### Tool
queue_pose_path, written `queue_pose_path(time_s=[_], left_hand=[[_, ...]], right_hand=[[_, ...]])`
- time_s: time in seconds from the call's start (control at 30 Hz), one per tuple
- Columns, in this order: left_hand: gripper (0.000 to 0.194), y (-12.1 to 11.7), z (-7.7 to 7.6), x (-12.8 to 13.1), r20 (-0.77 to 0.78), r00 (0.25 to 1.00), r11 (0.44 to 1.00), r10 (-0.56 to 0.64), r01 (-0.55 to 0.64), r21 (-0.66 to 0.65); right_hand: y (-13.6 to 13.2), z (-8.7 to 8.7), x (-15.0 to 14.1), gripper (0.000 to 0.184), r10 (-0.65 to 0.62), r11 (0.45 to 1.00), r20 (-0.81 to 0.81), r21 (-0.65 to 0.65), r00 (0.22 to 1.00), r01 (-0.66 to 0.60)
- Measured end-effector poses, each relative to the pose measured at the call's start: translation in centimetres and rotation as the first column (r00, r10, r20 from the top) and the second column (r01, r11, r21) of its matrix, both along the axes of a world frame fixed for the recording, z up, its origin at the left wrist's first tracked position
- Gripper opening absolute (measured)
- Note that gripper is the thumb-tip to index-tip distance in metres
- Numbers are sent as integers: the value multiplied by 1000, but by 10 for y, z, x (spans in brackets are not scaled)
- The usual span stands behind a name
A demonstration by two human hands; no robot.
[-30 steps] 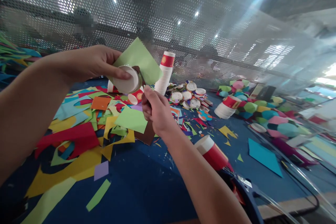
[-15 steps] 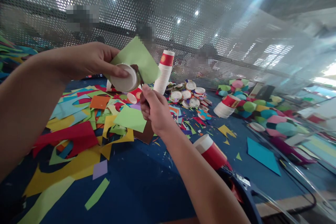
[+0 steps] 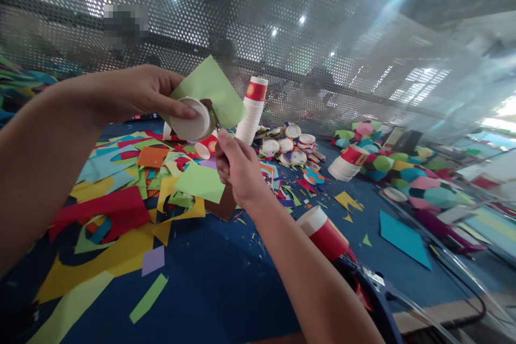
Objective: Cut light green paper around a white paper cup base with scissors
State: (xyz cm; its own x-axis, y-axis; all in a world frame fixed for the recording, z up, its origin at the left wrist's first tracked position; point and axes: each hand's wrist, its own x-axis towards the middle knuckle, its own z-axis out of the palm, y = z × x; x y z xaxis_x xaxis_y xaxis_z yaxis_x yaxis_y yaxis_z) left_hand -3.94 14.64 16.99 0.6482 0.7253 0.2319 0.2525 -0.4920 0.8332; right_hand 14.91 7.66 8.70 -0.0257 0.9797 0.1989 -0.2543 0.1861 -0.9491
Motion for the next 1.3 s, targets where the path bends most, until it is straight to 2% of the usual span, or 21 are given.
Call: queue_pose_path(time_s=[0.23, 0.57, 0.93, 1.3], left_hand=[[49, 12, -6, 2, 20, 1000, 997, 15, -17, 73], [39, 6, -3, 3, -29, 996, 995, 88, -86, 60], [48, 11, -5, 0, -47, 997, 994, 65, -60, 96], [45, 11, -7, 2, -15, 999, 996, 33, -32, 78]], right_hand=[[0, 0, 1, 68, 7, 1000, 11, -21, 1000, -6], [0, 0, 0, 69, 0, 999, 14, -40, 1000, 0], [1, -1, 1, 68, 22, 998, 2, -55, 1000, -22], [1, 1, 1, 68, 0, 998, -28, -65, 1000, -2]])
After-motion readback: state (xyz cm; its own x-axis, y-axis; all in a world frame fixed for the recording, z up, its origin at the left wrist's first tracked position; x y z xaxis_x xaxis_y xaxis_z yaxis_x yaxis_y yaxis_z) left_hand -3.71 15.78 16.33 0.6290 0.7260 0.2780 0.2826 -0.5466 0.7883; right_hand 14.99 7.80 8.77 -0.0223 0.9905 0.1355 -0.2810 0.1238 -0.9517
